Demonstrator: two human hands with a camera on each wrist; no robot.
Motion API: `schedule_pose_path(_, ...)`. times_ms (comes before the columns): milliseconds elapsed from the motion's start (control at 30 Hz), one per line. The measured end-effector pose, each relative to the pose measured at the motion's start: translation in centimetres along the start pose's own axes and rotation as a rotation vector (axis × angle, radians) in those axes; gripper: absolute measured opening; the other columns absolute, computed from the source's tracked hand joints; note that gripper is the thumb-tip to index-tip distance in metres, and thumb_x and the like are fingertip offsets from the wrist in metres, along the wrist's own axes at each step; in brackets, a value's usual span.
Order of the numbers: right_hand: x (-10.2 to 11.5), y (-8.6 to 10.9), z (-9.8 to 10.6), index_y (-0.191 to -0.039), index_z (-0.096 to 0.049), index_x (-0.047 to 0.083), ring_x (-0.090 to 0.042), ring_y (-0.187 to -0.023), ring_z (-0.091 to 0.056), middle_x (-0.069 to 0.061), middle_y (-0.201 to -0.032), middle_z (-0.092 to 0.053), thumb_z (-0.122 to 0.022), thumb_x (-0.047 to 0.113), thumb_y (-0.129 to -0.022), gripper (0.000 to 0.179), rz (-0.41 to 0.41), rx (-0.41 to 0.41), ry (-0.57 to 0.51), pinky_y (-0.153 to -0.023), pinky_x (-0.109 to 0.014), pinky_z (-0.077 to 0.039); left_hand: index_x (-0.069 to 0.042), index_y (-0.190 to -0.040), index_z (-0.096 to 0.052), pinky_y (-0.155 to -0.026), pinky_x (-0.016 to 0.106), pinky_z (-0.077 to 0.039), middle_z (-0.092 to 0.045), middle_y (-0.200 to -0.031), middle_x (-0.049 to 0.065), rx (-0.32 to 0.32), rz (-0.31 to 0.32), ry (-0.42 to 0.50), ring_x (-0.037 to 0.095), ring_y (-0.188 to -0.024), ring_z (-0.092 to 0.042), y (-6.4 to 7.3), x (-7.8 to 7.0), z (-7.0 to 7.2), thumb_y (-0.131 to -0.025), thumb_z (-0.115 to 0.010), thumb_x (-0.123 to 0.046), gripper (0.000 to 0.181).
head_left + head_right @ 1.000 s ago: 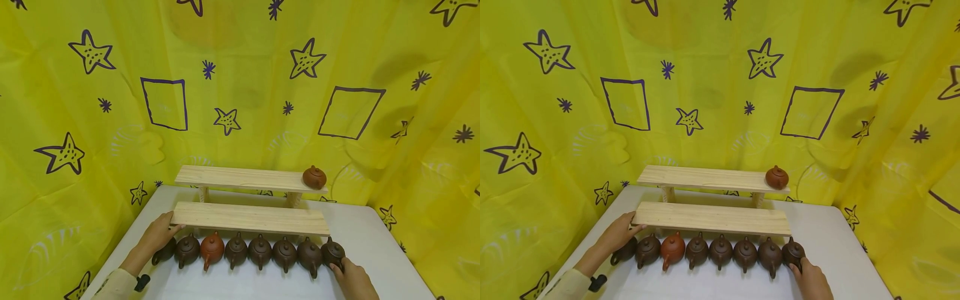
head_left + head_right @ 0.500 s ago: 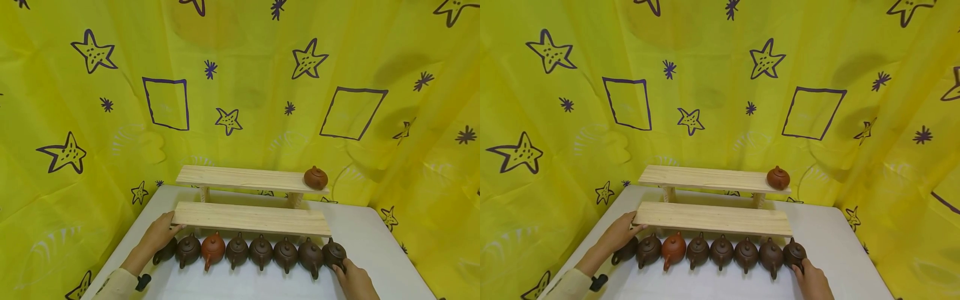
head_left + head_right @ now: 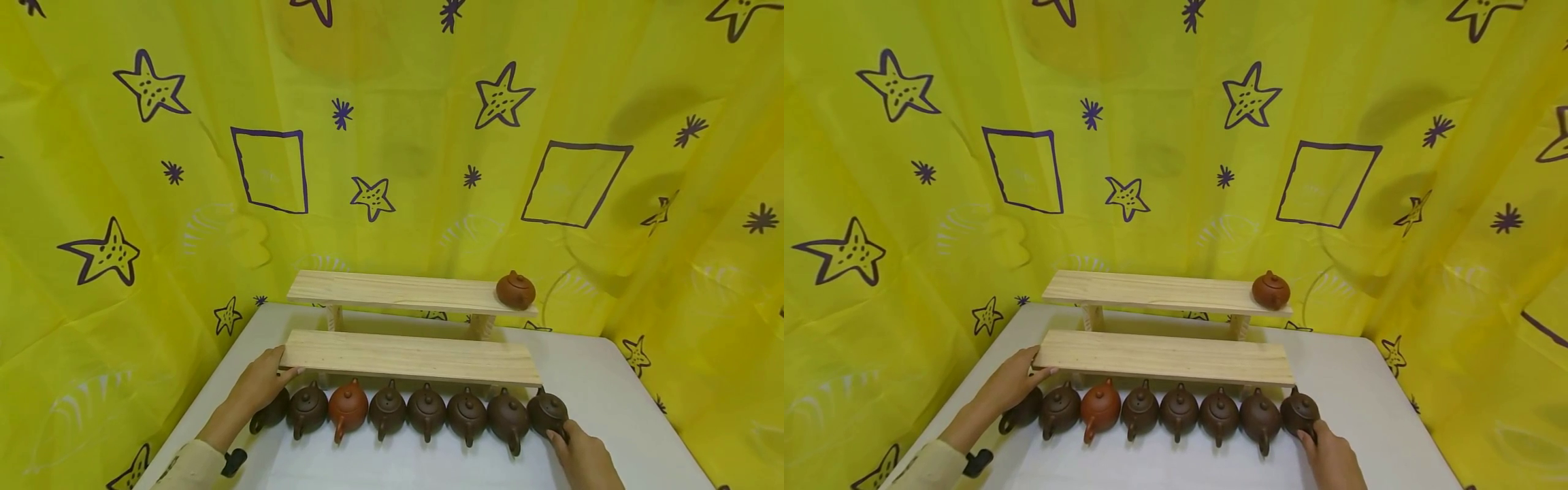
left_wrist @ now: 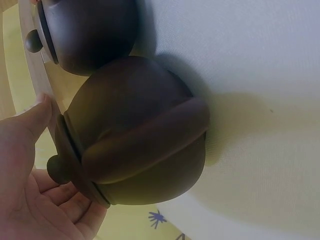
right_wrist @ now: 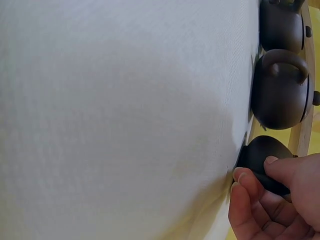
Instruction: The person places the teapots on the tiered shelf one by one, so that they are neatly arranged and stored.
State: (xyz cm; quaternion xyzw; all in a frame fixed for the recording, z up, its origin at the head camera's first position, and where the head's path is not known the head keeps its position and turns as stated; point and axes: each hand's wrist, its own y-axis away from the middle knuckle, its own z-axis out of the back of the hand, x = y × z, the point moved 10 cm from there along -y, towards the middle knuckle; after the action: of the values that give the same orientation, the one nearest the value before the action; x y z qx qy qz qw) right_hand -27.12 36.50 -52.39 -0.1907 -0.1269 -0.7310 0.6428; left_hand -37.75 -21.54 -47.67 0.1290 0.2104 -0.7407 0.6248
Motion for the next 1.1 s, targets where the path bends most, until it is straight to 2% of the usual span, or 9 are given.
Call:
schedule_pose_path(667, -1.8, 0.1, 1.1, -0.089, -0.053, 0.002, -0.026, -0.066, -0.051, -0.004, -0.069, -0.053, -0.067, 0.020, -0.104, 0.027, -0.059, 0.011, -0.001, -0.061, -0.042, -0.045, 0.016, -0.146, -0.049, -0.105, 0.062, -0.050, -0.060, -0.138, 0.036, 0.001, -0.005, 0.006, 0.051, -0.128, -0.059, 0.0, 0.0, 0.0, -0.101, -0.072, -0.037, 0.073)
schedule_pose_path(833, -1.3, -0.1, 2.4, -0.088, -0.052, 0.002, -0.023, -0.062, -0.050, -0.001, -0.066, -0.050, -0.067, 0.017, -0.103, 0.026, -0.020, -0.026, 0.009, -0.058, -0.038, -0.041, 0.016, -0.145, -0.050, -0.104, 0.062, -0.050, -0.060, -0.137, 0.037, 0.003, -0.003, 0.010, 0.051, -0.127, -0.060, 0.1, -0.1, 0.1, -0.101, -0.073, -0.037, 0.073)
schedule_pose_path(933, -0.8, -0.3, 3.5, -0.089, -0.052, 0.001, -0.020, -0.060, -0.054, 0.001, -0.065, -0.055, -0.066, 0.015, -0.104, 0.025, 0.015, -0.061, 0.010, -0.058, -0.037, -0.043, 0.016, -0.145, -0.050, -0.104, 0.062, -0.050, -0.060, -0.137, 0.036, 0.001, -0.005, 0.010, 0.051, -0.127, -0.060, 0.1, -0.2, 0.1, -0.101, -0.073, -0.036, 0.072)
schedule_pose_path(1100, -0.6, -0.8, 5.0, -0.093, -0.054, 0.000, -0.018, -0.060, -0.058, 0.001, -0.069, -0.066, -0.059, 0.016, -0.109, 0.023, -0.007, -0.028, -0.022, -0.057, -0.037, -0.044, 0.016, -0.145, -0.050, -0.104, 0.062, -0.050, -0.060, -0.136, 0.036, 0.000, -0.006, 0.009, 0.051, -0.126, -0.061, 0.1, -0.3, 0.2, -0.101, -0.073, -0.036, 0.071)
